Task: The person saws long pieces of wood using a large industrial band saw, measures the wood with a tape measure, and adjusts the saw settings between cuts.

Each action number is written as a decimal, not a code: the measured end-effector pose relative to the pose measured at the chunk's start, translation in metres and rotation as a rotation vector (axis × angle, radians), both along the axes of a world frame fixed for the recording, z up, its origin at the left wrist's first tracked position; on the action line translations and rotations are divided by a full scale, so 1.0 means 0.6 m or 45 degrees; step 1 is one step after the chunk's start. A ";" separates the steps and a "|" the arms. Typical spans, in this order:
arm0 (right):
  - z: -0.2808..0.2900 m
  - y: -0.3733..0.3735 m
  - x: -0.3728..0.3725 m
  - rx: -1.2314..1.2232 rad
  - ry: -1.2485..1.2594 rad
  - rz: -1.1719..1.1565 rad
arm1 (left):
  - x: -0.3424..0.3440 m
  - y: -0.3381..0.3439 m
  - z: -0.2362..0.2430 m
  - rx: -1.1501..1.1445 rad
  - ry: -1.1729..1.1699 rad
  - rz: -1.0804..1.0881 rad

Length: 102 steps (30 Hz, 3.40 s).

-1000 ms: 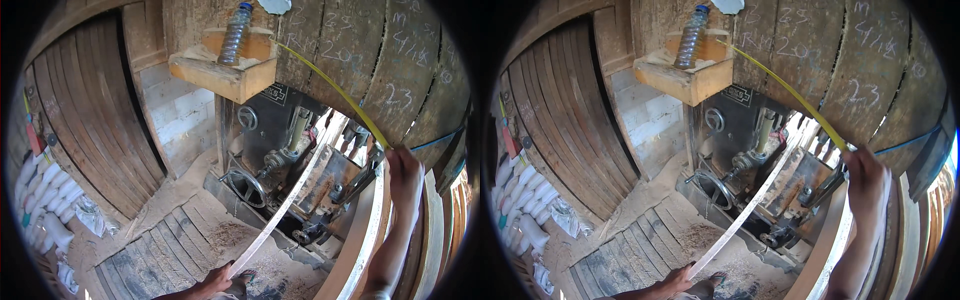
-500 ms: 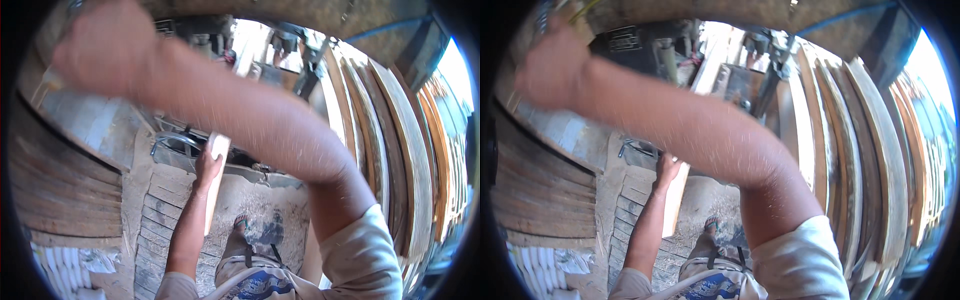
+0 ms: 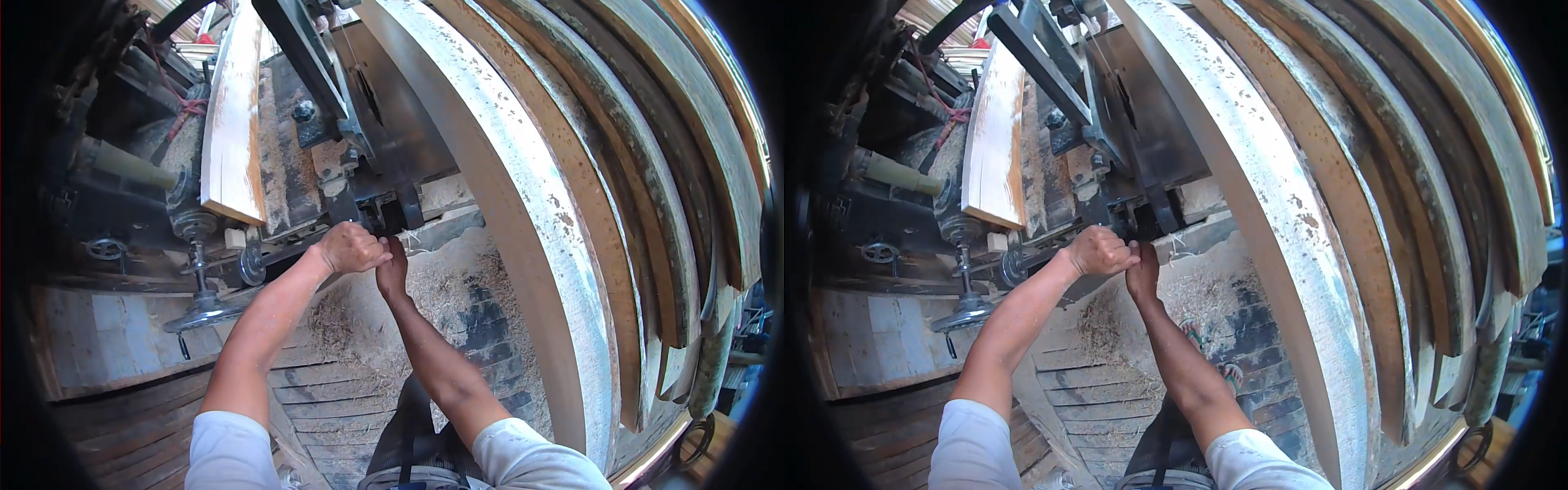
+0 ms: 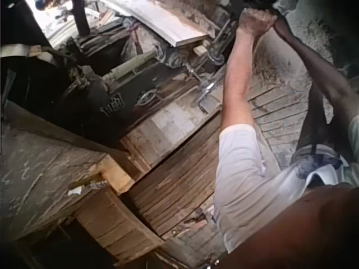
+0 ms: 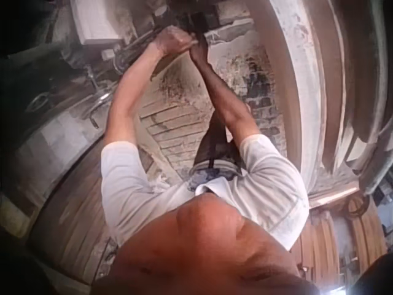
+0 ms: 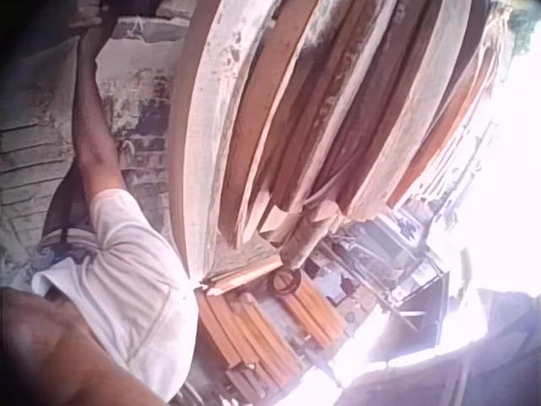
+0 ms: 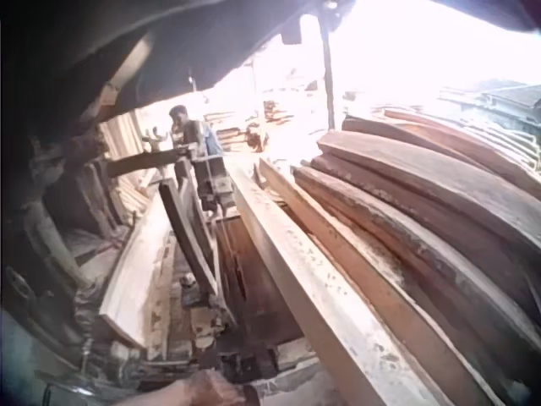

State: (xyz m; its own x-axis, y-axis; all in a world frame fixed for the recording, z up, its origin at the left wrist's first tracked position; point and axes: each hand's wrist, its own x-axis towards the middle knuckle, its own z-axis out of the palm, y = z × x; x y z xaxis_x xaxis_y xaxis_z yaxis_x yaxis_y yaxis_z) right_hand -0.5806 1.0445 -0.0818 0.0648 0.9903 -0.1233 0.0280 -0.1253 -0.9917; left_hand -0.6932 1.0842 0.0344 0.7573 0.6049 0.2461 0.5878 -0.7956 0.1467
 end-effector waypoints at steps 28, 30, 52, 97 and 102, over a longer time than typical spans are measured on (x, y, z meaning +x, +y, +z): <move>0.333 -0.115 0.239 0.365 -0.586 0.582 | 0.049 -0.099 -0.028 0.099 -0.092 1.456; 0.443 -0.161 0.419 0.624 -0.846 0.290 | 0.128 -0.174 -0.022 0.110 -0.459 1.587; 0.424 -0.554 0.723 0.129 -1.119 0.621 | 0.928 -1.003 -0.133 -1.592 -2.489 1.238; 0.193 -1.491 1.262 -0.711 0.612 0.890 | 1.396 -2.051 -0.038 -1.882 -2.608 1.324; 0.173 -1.451 1.232 -0.760 0.649 0.914 | 1.370 -2.025 -0.038 -1.966 -2.568 1.382</move>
